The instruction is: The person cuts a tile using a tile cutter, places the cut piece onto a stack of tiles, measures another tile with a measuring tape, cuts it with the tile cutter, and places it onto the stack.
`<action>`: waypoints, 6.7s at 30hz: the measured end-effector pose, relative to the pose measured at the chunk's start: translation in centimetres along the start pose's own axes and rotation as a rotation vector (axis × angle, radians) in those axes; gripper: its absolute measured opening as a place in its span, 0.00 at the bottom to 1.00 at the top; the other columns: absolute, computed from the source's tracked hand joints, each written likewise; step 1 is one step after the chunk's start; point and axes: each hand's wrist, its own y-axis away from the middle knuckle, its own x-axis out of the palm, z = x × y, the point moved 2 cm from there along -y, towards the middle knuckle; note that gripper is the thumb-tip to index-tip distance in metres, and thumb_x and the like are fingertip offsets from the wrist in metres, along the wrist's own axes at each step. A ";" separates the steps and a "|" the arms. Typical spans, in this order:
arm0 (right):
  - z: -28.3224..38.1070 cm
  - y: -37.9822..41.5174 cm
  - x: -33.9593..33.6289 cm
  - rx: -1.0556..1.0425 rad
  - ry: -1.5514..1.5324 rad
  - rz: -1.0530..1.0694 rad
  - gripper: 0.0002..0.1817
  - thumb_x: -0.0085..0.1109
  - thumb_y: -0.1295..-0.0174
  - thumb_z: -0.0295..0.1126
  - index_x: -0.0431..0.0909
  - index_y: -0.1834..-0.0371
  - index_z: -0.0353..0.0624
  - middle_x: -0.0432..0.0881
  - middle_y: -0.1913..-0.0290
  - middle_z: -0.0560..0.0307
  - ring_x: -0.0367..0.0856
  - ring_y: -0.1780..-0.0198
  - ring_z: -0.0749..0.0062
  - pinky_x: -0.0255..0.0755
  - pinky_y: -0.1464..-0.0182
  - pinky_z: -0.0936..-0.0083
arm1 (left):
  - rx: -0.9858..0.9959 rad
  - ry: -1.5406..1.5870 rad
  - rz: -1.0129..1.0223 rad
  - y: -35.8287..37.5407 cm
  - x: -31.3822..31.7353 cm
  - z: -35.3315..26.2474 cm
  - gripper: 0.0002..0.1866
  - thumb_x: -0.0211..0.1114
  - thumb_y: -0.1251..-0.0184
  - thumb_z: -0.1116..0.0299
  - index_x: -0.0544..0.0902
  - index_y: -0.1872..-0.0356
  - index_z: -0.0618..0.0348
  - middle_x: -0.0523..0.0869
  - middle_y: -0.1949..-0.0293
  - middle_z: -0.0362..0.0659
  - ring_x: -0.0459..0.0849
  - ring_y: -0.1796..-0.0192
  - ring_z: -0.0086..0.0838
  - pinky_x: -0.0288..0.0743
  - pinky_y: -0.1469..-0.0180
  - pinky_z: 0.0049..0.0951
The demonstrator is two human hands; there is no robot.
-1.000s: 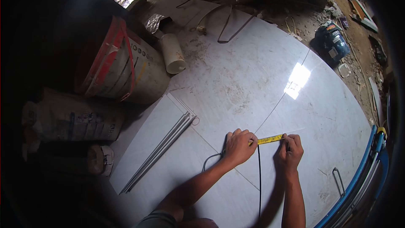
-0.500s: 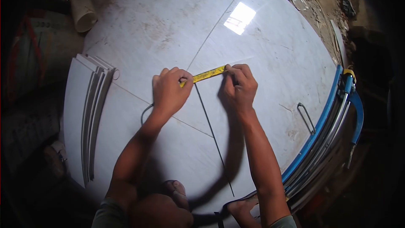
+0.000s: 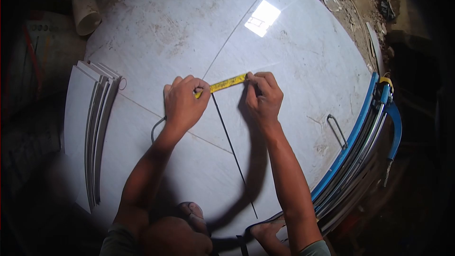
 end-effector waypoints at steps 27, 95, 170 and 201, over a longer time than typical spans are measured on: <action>-1.2 -0.4 -0.4 0.120 -0.301 -0.062 0.22 0.61 0.40 0.19 0.81 0.39 0.33 0.81 0.48 0.50 0.82 0.65 0.78 0.76 0.67 0.82 | -0.020 0.026 -0.109 0.6 0.3 0.4 0.07 0.66 0.29 0.64 0.87 0.65 0.54 0.87 0.64 0.38 0.83 0.56 0.35 0.69 0.49 0.39; 2.5 25.6 -14.7 -0.140 0.142 0.173 0.18 0.72 0.49 0.22 0.86 0.53 0.47 0.84 0.59 0.59 0.80 0.55 0.61 0.70 0.52 0.64 | -0.102 0.168 0.280 26.7 6.9 -3.3 0.10 0.66 0.28 0.64 0.89 0.60 0.61 0.91 0.57 0.47 0.90 0.56 0.43 0.82 0.52 0.38; 1.9 26.2 -14.9 0.028 0.057 0.245 0.11 0.73 0.45 0.23 0.84 0.60 0.42 0.84 0.63 0.53 0.82 0.61 0.57 0.76 0.58 0.63 | -0.155 0.136 0.247 26.4 7.7 -2.7 0.09 0.67 0.33 0.62 0.91 0.61 0.53 0.92 0.64 0.43 0.90 0.62 0.41 0.81 0.58 0.39; 2.5 26.0 -15.0 0.049 0.015 0.255 0.10 0.71 0.44 0.21 0.84 0.59 0.40 0.83 0.63 0.51 0.83 0.61 0.55 0.77 0.59 0.62 | -0.188 0.119 0.254 26.4 7.5 -2.7 0.09 0.67 0.33 0.61 0.91 0.62 0.52 0.92 0.65 0.44 0.90 0.61 0.41 0.81 0.57 0.40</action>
